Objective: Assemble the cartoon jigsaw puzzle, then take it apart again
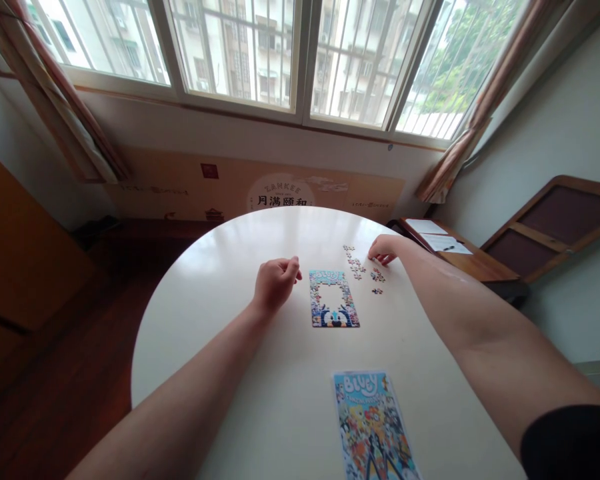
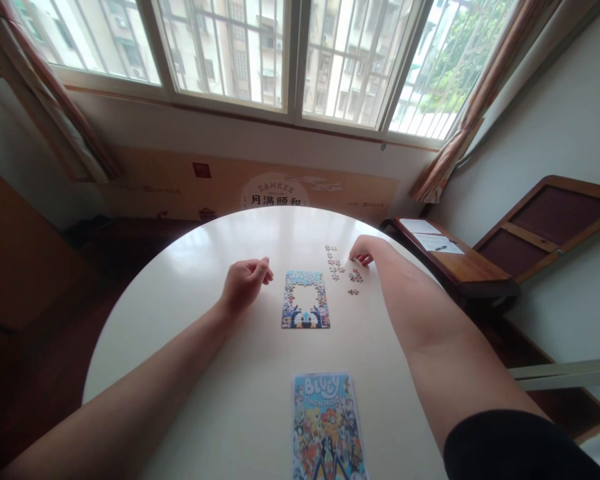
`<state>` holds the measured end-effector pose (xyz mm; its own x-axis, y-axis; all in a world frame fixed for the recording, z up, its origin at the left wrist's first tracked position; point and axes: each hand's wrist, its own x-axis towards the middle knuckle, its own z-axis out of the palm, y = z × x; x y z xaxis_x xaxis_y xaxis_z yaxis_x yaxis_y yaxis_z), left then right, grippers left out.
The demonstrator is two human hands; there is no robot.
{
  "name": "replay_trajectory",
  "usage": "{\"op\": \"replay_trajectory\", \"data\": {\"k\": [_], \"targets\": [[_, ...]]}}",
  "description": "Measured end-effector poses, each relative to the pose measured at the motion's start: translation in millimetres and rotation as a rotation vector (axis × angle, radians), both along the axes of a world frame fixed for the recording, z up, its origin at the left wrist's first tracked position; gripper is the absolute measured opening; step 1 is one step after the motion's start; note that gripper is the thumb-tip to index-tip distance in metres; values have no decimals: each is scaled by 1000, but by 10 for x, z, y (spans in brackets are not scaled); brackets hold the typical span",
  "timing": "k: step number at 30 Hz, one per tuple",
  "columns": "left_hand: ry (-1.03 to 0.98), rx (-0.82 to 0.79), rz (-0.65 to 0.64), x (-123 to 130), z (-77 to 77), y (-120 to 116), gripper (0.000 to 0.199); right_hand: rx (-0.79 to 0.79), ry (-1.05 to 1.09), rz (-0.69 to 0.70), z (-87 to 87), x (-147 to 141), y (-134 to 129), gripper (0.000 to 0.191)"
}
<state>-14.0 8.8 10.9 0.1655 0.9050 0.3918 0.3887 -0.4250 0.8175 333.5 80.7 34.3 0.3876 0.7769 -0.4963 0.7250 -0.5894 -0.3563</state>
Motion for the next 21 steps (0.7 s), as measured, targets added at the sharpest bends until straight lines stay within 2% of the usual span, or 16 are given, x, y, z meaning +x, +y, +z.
{"op": "replay_trajectory", "data": {"k": [8, 13, 21], "targets": [[-1, -4, -5, -24, -22, 28, 47, -31, 56, -70, -14, 220, -129, 27], [0, -12, 9, -23, -5, 16, 47, -61, 56, -105, -28, 394, -225, 19], [1, -9, 9, -25, -6, 21, 48, -55, 24, -95, -72, 421, -282, 25]]}}
